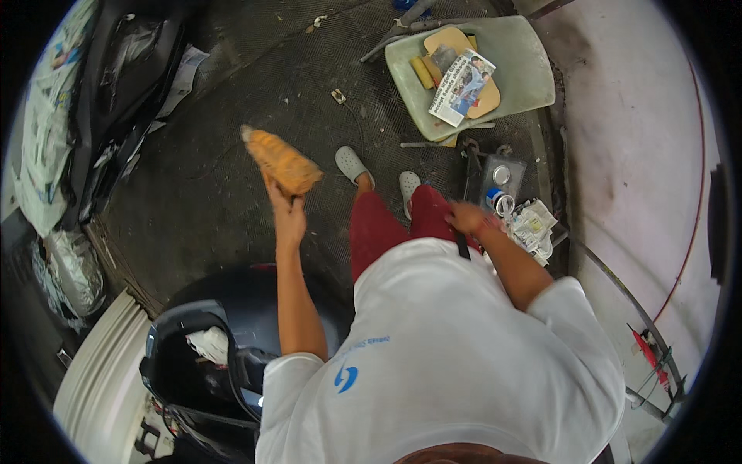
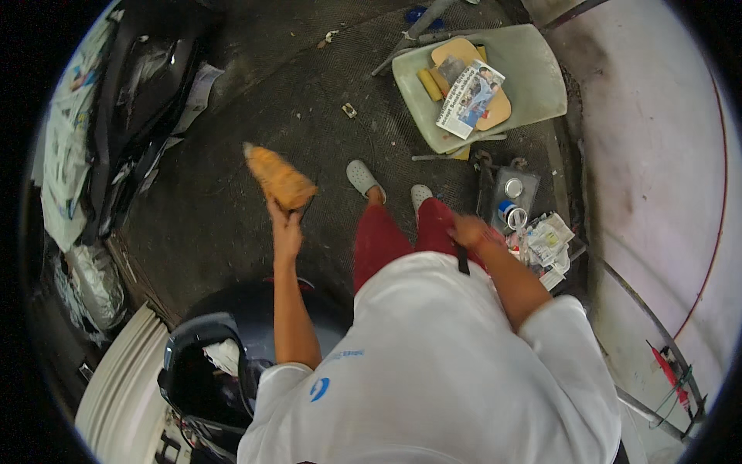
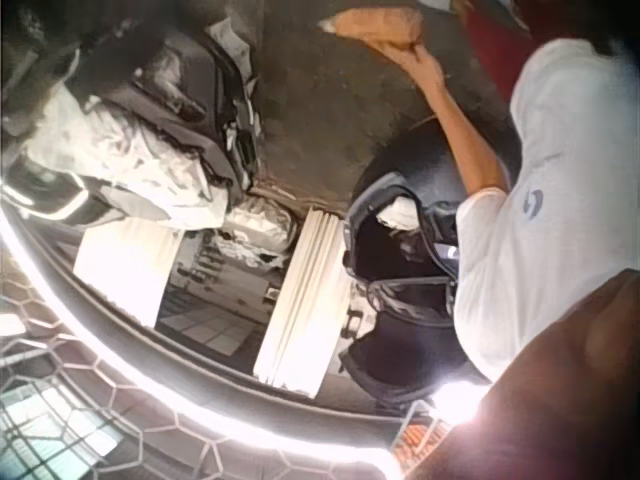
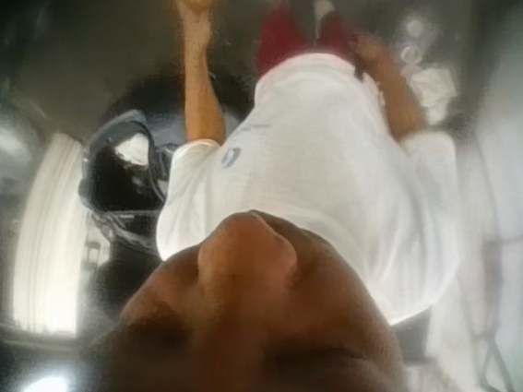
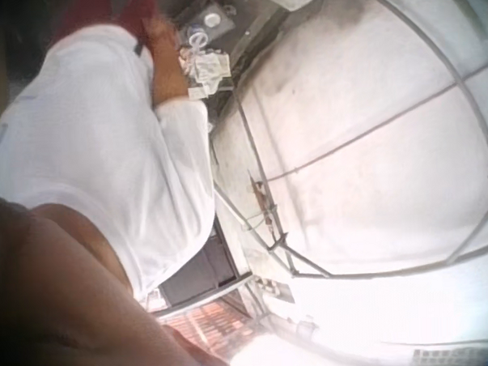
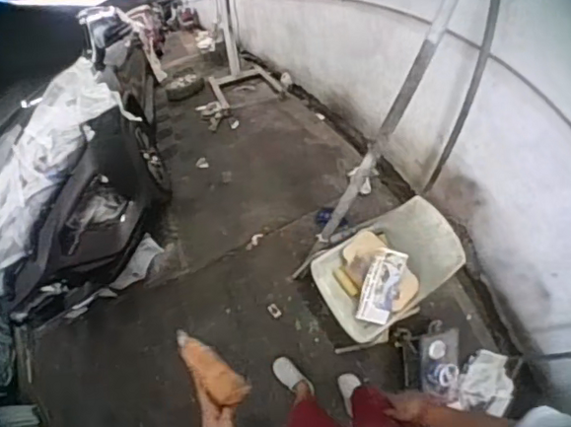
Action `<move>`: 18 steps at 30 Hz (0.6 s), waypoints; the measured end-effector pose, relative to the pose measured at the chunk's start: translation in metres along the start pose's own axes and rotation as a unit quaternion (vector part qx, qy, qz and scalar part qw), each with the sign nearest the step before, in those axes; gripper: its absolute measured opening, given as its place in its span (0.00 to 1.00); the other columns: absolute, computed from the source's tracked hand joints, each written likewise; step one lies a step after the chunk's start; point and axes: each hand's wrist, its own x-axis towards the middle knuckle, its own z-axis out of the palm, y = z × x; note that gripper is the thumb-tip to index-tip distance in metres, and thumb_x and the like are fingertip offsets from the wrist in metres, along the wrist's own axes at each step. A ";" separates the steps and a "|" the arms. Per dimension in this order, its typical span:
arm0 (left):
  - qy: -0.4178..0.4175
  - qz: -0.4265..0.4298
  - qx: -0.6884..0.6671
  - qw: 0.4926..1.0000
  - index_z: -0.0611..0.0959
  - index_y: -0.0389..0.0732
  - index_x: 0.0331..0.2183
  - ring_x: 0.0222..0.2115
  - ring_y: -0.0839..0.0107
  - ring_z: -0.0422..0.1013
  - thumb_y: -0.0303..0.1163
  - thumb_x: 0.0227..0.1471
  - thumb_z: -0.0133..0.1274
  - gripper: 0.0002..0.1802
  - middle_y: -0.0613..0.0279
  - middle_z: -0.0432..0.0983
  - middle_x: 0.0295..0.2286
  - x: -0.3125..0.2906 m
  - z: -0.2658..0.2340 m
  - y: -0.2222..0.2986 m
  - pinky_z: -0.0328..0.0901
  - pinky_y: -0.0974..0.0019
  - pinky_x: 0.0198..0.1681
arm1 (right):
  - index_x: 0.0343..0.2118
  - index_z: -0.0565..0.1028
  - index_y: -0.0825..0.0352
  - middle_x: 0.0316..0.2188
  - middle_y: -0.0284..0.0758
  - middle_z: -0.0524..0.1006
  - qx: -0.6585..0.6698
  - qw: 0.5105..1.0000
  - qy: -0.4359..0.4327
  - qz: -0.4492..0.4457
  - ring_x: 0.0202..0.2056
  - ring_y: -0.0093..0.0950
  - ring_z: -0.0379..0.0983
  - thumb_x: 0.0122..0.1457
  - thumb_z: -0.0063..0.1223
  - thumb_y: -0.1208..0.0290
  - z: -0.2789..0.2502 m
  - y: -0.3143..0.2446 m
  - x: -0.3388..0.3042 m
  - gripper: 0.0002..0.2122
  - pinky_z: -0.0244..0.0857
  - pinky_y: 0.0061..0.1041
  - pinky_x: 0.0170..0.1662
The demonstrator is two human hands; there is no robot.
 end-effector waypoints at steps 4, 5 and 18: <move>-0.112 0.008 0.157 0.981 0.55 0.38 0.69 0.66 0.45 0.57 0.21 0.61 0.50 0.39 0.40 0.60 0.63 0.097 0.063 -0.062 0.53 0.46 0.68 | 0.59 0.72 0.68 0.49 0.56 0.79 0.162 0.981 0.056 0.086 0.53 0.54 0.74 0.68 0.47 0.48 0.061 0.040 -0.035 0.28 0.67 0.48 0.57; -0.127 0.028 0.195 0.972 0.57 0.38 0.68 0.64 0.45 0.59 0.20 0.60 0.51 0.38 0.41 0.61 0.62 0.116 0.080 -0.075 0.55 0.45 0.67 | 0.60 0.71 0.68 0.50 0.57 0.78 0.245 0.963 0.024 0.106 0.54 0.54 0.74 0.69 0.45 0.46 0.067 0.032 -0.035 0.29 0.67 0.47 0.57; -0.220 0.168 0.436 0.856 0.70 0.42 0.60 0.53 0.48 0.70 0.21 0.50 0.58 0.35 0.50 0.74 0.49 0.336 0.330 -0.266 0.65 0.46 0.56 | 0.70 0.61 0.52 0.74 0.49 0.46 0.095 0.972 -0.034 0.213 0.67 0.64 0.52 0.55 0.59 0.35 0.119 -0.014 0.123 0.43 0.59 0.64 0.62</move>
